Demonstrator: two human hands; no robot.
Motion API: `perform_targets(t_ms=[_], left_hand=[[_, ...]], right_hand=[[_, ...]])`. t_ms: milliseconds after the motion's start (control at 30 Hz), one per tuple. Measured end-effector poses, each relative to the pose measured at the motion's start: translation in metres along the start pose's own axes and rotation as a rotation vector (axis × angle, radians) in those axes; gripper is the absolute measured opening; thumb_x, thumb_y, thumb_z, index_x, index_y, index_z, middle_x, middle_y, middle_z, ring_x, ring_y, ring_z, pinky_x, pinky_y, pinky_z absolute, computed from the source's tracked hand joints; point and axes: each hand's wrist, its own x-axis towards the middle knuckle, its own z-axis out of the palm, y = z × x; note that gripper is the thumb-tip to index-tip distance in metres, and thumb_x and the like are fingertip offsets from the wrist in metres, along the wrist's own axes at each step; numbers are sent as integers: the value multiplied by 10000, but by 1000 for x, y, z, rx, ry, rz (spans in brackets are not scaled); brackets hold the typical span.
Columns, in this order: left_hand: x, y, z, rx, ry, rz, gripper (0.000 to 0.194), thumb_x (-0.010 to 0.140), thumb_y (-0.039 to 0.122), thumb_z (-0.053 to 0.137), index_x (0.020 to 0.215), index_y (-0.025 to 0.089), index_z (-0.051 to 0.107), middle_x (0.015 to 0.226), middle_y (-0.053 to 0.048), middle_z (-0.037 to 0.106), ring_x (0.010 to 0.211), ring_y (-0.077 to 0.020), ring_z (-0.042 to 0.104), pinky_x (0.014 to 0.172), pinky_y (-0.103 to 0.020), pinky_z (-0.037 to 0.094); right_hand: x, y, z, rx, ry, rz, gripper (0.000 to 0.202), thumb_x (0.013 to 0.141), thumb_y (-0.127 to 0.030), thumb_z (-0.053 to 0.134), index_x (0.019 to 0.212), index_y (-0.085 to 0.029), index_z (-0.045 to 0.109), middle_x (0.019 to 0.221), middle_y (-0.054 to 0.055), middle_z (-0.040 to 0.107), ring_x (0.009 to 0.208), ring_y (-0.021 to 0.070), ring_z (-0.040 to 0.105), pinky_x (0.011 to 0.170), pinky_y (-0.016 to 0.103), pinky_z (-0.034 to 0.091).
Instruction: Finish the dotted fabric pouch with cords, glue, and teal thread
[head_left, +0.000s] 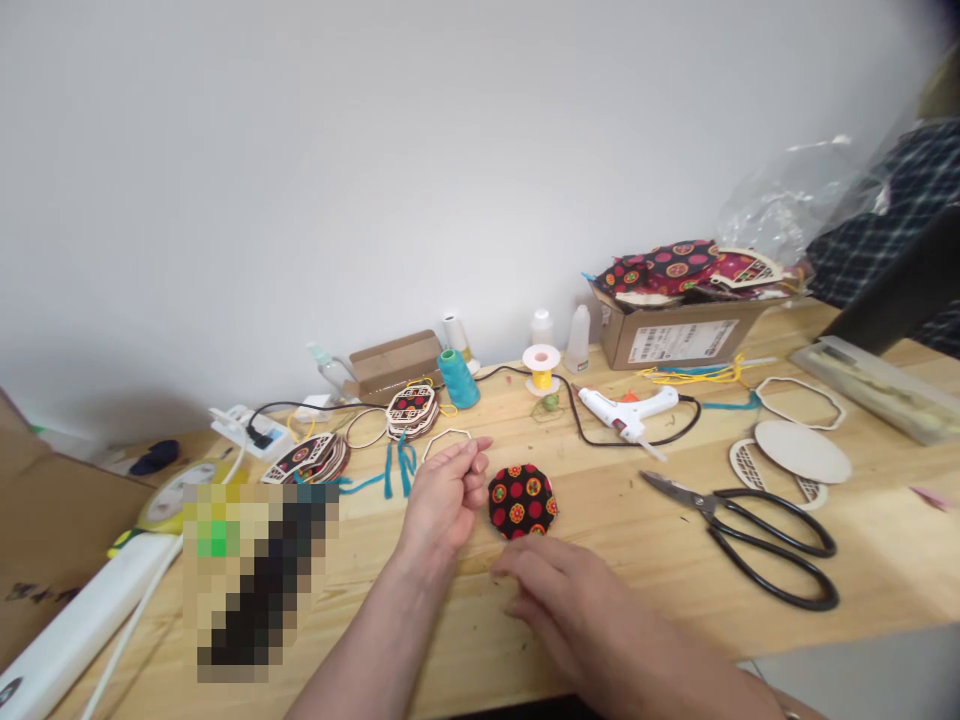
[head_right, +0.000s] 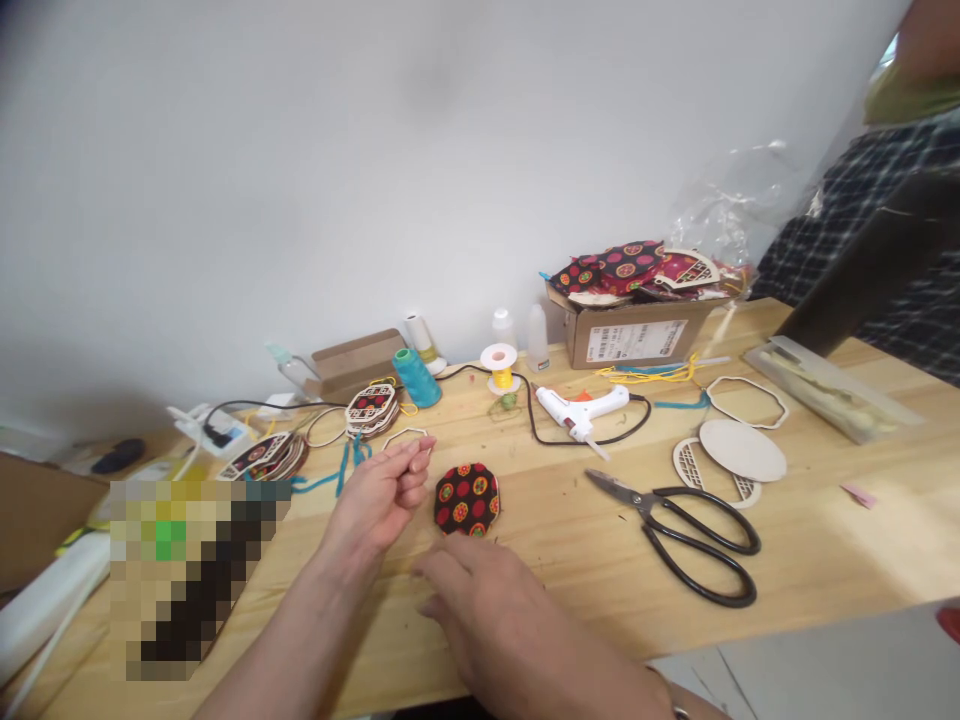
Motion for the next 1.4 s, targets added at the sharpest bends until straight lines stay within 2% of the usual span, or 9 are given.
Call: perform_targets(t_ms=[100, 167, 233, 367, 533, 733, 933, 1167, 1400], left_hand=[[1, 2, -2, 5, 3, -1, 132, 672, 122, 635, 782, 57, 604, 476, 58, 433, 352, 1, 242, 335, -119, 142], [2, 2, -3, 13, 1, -5, 151, 662, 133, 645, 788, 59, 603, 471, 61, 431, 348, 1, 240, 335, -122, 137], [3, 2, -5, 22, 0, -7, 168, 654, 143, 655, 790, 60, 603, 468, 64, 430, 346, 2, 241, 336, -125, 133], [4, 1, -8, 40, 1, 1, 197, 638, 164, 675, 789, 62, 602, 461, 70, 420, 344, 2, 246, 337, -129, 132], [4, 2, -9, 59, -9, 16, 211, 631, 181, 688, 788, 74, 595, 465, 75, 413, 349, 2, 238, 338, -124, 133], [8, 12, -4, 20, -5, 55, 118, 669, 115, 634, 767, 67, 592, 451, 74, 394, 338, -5, 250, 323, -119, 153], [29, 59, 8, -18, 17, 135, 96, 723, 17, 501, 752, 71, 576, 425, 82, 348, 316, -11, 248, 299, -120, 161], [38, 119, 45, -48, 15, 317, 148, 760, -8, 433, 754, 85, 547, 412, 85, 344, 299, -11, 244, 297, -123, 175], [-3, 146, 97, 94, -157, 504, 169, 851, 52, 390, 801, 81, 549, 464, 86, 286, 345, 12, 221, 378, -105, 112]], right_hand=[[-27, 25, -21, -299, 153, 64, 357, 864, -152, 408, 1213, -189, 473, 1250, 105, 524, 1116, 199, 516, 905, 329, 455], [-51, 45, -40, -580, 318, 210, 321, 860, -207, 410, 1147, -140, 537, 1172, 152, 573, 1047, 277, 561, 845, 417, 488], [-75, 65, -57, -747, 261, 341, 309, 833, -187, 403, 1061, -114, 598, 1047, 165, 628, 907, 302, 612, 763, 448, 516], [-110, 88, -75, -905, 209, 417, 351, 702, -45, 356, 882, -80, 656, 866, 188, 672, 803, 307, 643, 676, 411, 549], [-116, 94, -74, -857, 133, 502, 352, 666, -29, 382, 890, -98, 645, 849, 188, 669, 781, 315, 639, 649, 413, 545], [-108, 91, -78, -722, 112, 554, 197, 705, -103, 433, 792, -142, 606, 812, 187, 638, 758, 310, 618, 671, 432, 511], [-105, 86, -74, -659, 192, 588, 133, 714, -153, 420, 739, -195, 543, 725, 132, 613, 639, 264, 624, 596, 387, 493], [-100, 79, -70, -528, 198, 650, 256, 694, -229, 457, 909, -166, 582, 838, 144, 671, 711, 300, 658, 596, 396, 522], [-88, 70, -67, -245, 212, 596, 290, 706, -219, 484, 986, -197, 557, 922, 91, 664, 810, 232, 640, 676, 323, 512]])
